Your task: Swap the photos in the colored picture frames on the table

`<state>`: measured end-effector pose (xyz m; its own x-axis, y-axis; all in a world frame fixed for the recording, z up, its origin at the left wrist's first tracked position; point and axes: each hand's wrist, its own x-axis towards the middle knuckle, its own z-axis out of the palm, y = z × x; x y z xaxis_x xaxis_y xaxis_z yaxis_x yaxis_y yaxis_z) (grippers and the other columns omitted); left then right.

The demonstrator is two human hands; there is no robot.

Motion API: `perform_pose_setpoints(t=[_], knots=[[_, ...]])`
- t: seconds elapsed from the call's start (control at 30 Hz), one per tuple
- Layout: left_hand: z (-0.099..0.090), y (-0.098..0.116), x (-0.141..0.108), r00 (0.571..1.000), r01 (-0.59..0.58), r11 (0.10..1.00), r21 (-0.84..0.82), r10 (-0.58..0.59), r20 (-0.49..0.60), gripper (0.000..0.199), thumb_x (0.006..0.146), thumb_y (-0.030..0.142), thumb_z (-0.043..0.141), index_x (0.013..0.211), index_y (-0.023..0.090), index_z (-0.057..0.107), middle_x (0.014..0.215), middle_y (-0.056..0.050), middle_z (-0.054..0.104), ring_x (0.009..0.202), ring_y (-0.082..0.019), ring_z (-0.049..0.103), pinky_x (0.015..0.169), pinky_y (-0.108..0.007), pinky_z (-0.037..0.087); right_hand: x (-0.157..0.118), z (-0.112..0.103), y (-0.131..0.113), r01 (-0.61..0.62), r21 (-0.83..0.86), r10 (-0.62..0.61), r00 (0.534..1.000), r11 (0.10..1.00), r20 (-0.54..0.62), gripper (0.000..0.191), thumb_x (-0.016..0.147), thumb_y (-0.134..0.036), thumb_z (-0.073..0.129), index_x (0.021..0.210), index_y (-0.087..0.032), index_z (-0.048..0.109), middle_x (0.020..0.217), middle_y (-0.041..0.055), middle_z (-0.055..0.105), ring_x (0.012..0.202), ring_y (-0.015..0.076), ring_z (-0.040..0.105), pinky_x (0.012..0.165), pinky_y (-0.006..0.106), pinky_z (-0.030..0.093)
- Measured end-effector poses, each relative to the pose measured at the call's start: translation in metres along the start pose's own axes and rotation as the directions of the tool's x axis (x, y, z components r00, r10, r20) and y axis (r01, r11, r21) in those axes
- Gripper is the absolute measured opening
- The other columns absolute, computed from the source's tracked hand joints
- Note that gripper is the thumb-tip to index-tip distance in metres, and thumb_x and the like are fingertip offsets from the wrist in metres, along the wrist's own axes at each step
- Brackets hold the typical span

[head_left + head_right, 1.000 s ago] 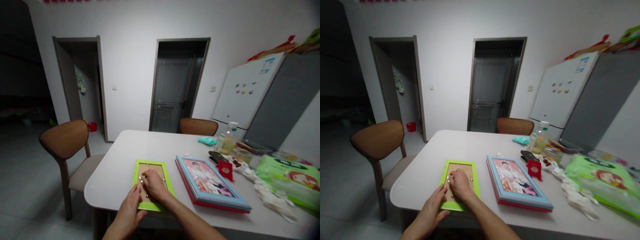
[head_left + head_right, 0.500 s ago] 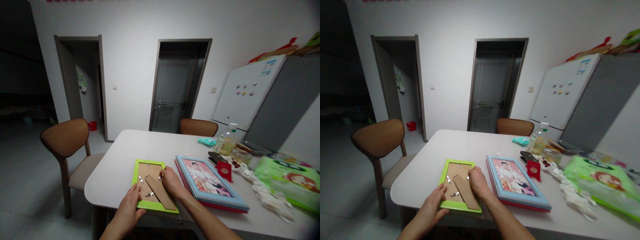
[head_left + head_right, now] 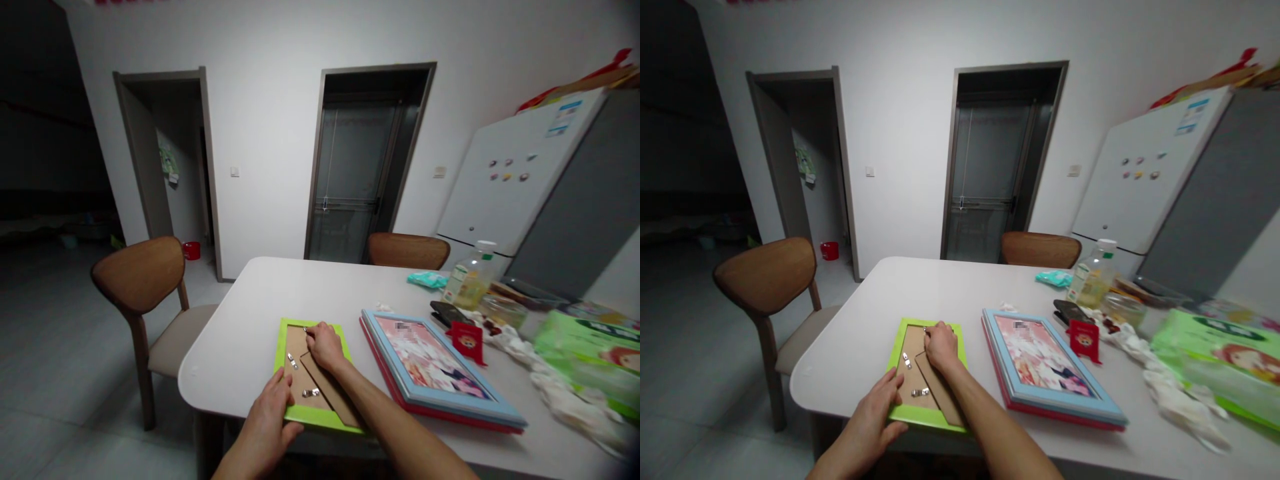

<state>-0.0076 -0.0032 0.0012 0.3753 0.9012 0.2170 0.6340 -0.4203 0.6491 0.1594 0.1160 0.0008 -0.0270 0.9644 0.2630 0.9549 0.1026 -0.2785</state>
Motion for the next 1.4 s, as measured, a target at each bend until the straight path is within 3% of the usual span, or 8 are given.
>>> perform_pose_setpoints(t=[0.33, 0.47, 0.57, 0.7, 0.83, 1.03, 1.23, 1.4], knots=[[0.001, -0.001, 0.000, 1.000, -0.009, 1.000, 0.018, 0.010, -0.017, 0.060, 0.057, 0.008, 0.060, 0.115, 0.008, 0.043, 0.122, -0.016, 0.046, 0.121, -0.023, 0.030, 0.101, -0.035, 0.026, -0.006, -0.010, -0.006, 0.012, 0.039, -0.012, 1.000, 0.999, 0.015, 0.027, 0.075, -0.024, 0.042, 0.095, -0.027, 0.062, 0.090, 0.0059, 0.057, 0.087, 0.0194, 0.049, 0.072, 0.029, 0.034], [0.003, -0.003, -0.003, 1.000, 0.005, 0.999, 0.031, -0.005, -0.023, 0.062, 0.058, 0.008, 0.059, 0.117, 0.007, 0.041, 0.125, -0.018, 0.042, 0.121, -0.023, 0.029, 0.101, -0.036, 0.027, -0.031, -0.024, -0.001, 0.068, 0.096, -0.066, 0.998, 0.993, -0.018, 0.038, 0.075, -0.031, 0.045, 0.110, -0.022, 0.052, 0.099, 0.0068, 0.056, 0.092, 0.0189, 0.048, 0.078, 0.027, 0.033], [0.006, -0.005, -0.004, 0.999, -0.005, 1.000, 0.024, 0.006, -0.051, 0.059, 0.059, 0.007, 0.058, 0.116, 0.008, 0.043, 0.128, -0.018, 0.039, 0.121, -0.023, 0.029, 0.100, -0.038, 0.027, -0.053, -0.031, 0.006, 0.125, 0.139, -0.129, 0.991, 0.982, 0.020, 0.043, 0.066, -0.040, 0.053, 0.105, -0.021, 0.055, 0.095, 0.0071, 0.057, 0.087, 0.0195, 0.050, 0.074, 0.027, 0.035], [0.009, -0.007, -0.004, 0.996, -0.043, 0.999, 0.024, 0.045, -0.079, 0.046, 0.058, 0.006, 0.057, 0.104, 0.010, 0.051, 0.129, -0.017, 0.037, 0.122, -0.024, 0.028, 0.101, -0.039, 0.025, -0.065, -0.030, 0.005, 0.143, 0.191, -0.156, 0.986, 0.971, 0.058, 0.032, 0.062, -0.026, 0.052, 0.093, -0.019, 0.059, 0.086, 0.0061, 0.059, 0.079, 0.0170, 0.052, 0.070, 0.024, 0.036], [0.008, -0.007, -0.004, 0.997, -0.005, 1.000, -0.001, 0.005, -0.071, 0.063, 0.054, 0.005, 0.058, 0.115, 0.011, 0.043, 0.131, -0.016, 0.034, 0.121, -0.023, 0.029, 0.101, -0.039, 0.026, -0.060, -0.029, 0.001, 0.086, 0.271, -0.100, 0.994, 0.959, 0.039, 0.040, 0.057, -0.020, 0.052, 0.097, -0.016, 0.057, 0.091, 0.0070, 0.060, 0.083, 0.0171, 0.053, 0.073, 0.023, 0.037], [0.000, 0.003, 0.001, 0.991, 0.051, 0.987, -0.154, -0.069, -0.114, 0.062, 0.060, 0.014, 0.058, 0.119, 0.012, 0.039, 0.130, -0.015, 0.036, 0.119, -0.023, 0.034, 0.100, -0.037, 0.026, -0.054, -0.057, -0.008, 0.093, 0.305, -0.085, 0.996, 0.948, -0.040, 0.041, 0.056, -0.018, 0.052, 0.097, -0.014, 0.057, 0.091, 0.0076, 0.060, 0.083, 0.0175, 0.053, 0.076, 0.024, 0.039], [-0.019, 0.010, 0.023, 0.925, 0.008, 0.836, -0.549, -0.214, -0.314, 0.033, 0.071, 0.022, 0.049, 0.103, 0.017, 0.046, 0.105, -0.008, 0.057, 0.096, -0.020, 0.054, 0.082, -0.031, 0.043, -0.061, -0.079, -0.035, 0.152, 0.394, -0.129, 0.988, 0.907, -0.083, 0.035, 0.059, -0.020, 0.054, 0.094, -0.016, 0.058, 0.091, 0.0067, 0.059, 0.085, 0.0182, 0.052, 0.078, 0.027, 0.040], [-0.028, 0.008, 0.027, 0.925, 0.079, 0.532, -0.843, -0.355, -0.138, 0.035, 0.066, 0.027, 0.055, 0.097, 0.018, 0.042, 0.068, 0.001, 0.062, 0.059, -0.017, 0.061, 0.055, -0.026, 0.046, -0.069, -0.076, -0.043, 0.122, 0.545, -0.135, 0.991, 0.830, -0.017, 0.041, 0.064, -0.025, 0.055, 0.104, -0.017, 0.054, 0.097, 0.0072, 0.059, 0.084, 0.0169, 0.054, 0.077, 0.027, 0.041]])
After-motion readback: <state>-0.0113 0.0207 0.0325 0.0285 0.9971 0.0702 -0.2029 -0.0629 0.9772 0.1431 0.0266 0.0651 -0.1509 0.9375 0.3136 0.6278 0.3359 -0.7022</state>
